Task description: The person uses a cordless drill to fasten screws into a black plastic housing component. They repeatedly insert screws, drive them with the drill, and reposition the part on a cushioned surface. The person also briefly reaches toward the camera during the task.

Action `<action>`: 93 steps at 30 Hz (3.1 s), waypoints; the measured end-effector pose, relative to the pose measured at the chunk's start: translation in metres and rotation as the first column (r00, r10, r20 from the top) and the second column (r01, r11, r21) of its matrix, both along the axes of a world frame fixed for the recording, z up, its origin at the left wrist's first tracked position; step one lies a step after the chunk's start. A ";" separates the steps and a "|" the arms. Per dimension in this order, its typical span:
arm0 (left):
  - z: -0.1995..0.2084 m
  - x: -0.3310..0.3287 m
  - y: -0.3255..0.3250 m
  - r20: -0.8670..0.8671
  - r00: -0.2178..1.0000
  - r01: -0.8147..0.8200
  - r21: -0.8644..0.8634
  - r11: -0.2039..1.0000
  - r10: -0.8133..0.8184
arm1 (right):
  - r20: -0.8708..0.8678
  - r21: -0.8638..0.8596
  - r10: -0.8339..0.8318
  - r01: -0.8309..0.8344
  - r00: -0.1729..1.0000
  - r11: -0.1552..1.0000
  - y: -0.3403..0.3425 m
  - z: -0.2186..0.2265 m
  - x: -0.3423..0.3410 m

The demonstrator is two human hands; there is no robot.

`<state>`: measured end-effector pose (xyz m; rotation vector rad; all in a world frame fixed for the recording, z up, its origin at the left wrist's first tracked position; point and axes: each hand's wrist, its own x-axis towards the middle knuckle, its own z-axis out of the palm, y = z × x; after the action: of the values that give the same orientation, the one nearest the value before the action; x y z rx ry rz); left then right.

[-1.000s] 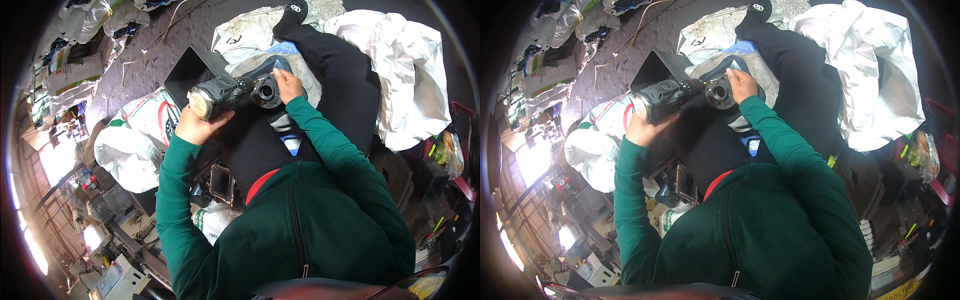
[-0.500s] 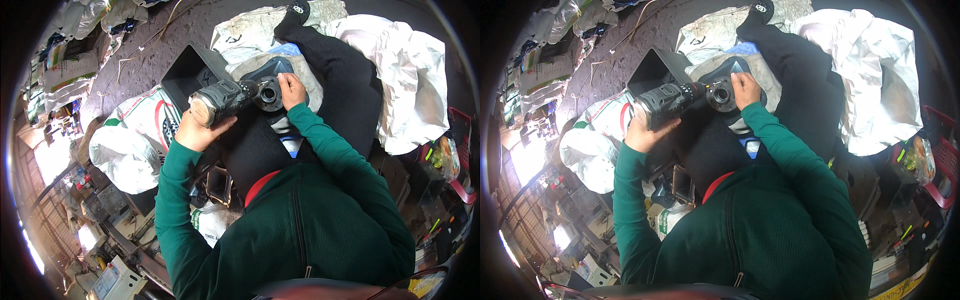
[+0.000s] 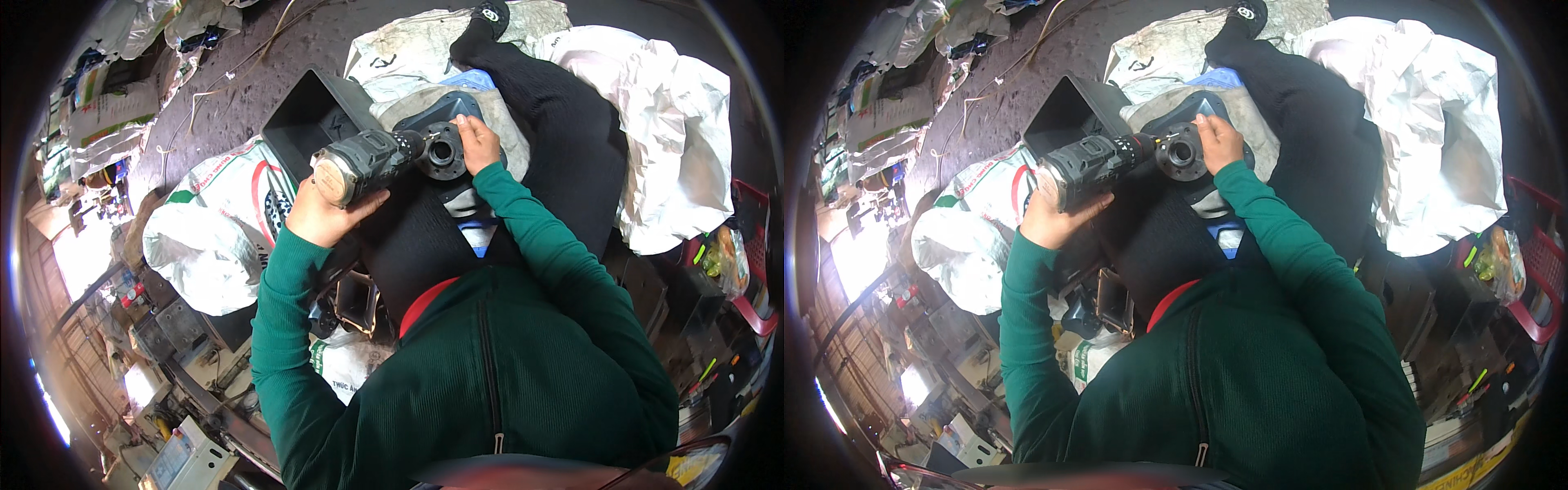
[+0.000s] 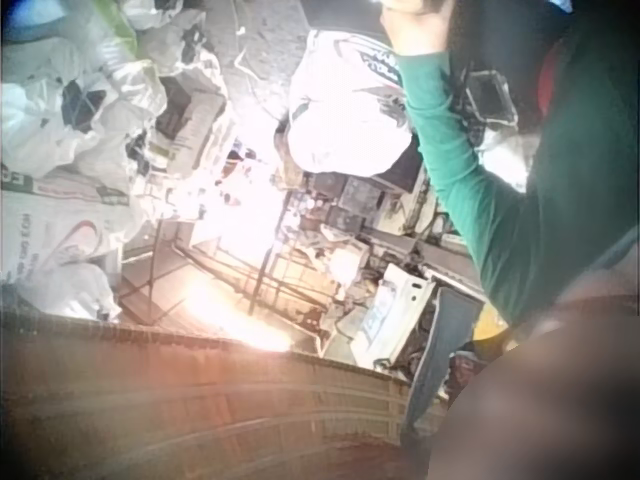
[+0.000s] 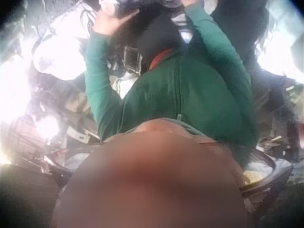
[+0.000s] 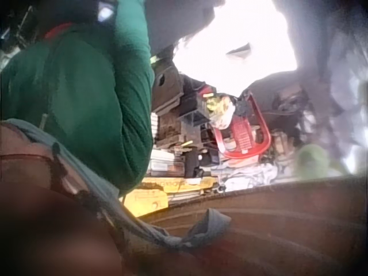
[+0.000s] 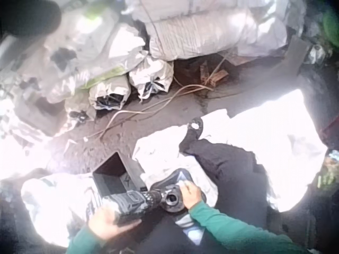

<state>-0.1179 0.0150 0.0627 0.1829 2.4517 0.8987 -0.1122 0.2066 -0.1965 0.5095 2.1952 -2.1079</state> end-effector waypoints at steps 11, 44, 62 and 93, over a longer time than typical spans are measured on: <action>0.004 -0.002 0.002 -0.016 1.000 -0.017 0.017 1.000 0.018 | -0.011 -0.048 -0.034 0.033 0.999 0.998 0.000 0.009 0.002; 0.001 0.019 0.033 0.193 0.981 -0.004 0.017 1.000 0.001 | 0.055 -0.276 0.115 -0.095 0.992 0.956 0.004 -0.014 -0.003; 0.010 -0.060 0.080 0.297 0.904 0.385 -0.257 0.886 -0.307 | 0.082 -0.099 0.158 -0.150 0.984 0.984 0.011 0.003 -0.010; -0.022 -0.007 0.071 0.035 0.937 0.346 -0.245 0.906 -0.349 | 0.074 -0.157 0.096 -0.083 0.993 0.984 0.006 0.007 -0.009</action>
<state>-0.1245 0.0859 0.0408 0.5164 2.4058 0.4332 -0.1207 0.2123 -0.1896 0.4668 1.9549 -2.1469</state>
